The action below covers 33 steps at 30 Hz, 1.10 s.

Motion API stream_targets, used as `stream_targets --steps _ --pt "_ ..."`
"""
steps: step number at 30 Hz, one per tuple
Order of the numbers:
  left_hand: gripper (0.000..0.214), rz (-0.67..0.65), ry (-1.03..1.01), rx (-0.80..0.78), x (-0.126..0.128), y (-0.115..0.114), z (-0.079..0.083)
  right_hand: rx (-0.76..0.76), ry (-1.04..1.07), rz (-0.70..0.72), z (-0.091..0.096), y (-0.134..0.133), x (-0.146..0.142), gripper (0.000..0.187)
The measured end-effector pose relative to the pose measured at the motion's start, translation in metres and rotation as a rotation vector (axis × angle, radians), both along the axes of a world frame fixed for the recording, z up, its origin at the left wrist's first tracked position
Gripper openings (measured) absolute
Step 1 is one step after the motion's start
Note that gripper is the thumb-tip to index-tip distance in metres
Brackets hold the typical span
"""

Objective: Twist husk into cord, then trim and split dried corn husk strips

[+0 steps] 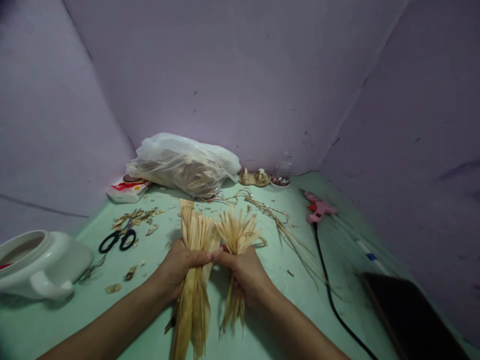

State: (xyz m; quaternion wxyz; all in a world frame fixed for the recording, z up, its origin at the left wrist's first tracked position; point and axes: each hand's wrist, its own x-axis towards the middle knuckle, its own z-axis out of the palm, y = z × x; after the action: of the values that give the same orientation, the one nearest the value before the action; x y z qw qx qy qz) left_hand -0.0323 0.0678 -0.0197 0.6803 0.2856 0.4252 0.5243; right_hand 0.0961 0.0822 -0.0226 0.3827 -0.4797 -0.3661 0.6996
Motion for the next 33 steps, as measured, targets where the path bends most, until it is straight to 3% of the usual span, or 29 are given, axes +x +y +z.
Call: stream_targets --steps 3,9,20,25,30,33 --pt "0.036 -0.005 0.014 0.006 0.0 0.001 -0.001 0.034 0.07 0.009 0.001 0.0 -0.001 0.026" --pt "0.036 0.003 -0.016 -0.015 0.001 0.0 -0.003 0.05 -0.052 0.034 -0.001 -0.002 -0.002 0.014" --pt "0.037 0.021 -0.191 -0.218 0.006 -0.002 0.003 -0.01 0.024 0.057 0.003 -0.004 -0.003 0.017" --pt "0.029 0.004 -0.192 -0.338 0.004 -0.002 0.006 -0.125 0.071 0.105 0.008 -0.005 0.0 0.016" --pt "0.027 -0.011 -0.122 -0.212 -0.001 0.0 0.0 -0.123 0.145 0.08 0.009 0.0 0.005 0.012" --pt "0.023 0.004 -0.044 -0.136 -0.003 0.002 -0.002 -0.103 0.27 0.133 0.019 0.006 0.014 0.009"
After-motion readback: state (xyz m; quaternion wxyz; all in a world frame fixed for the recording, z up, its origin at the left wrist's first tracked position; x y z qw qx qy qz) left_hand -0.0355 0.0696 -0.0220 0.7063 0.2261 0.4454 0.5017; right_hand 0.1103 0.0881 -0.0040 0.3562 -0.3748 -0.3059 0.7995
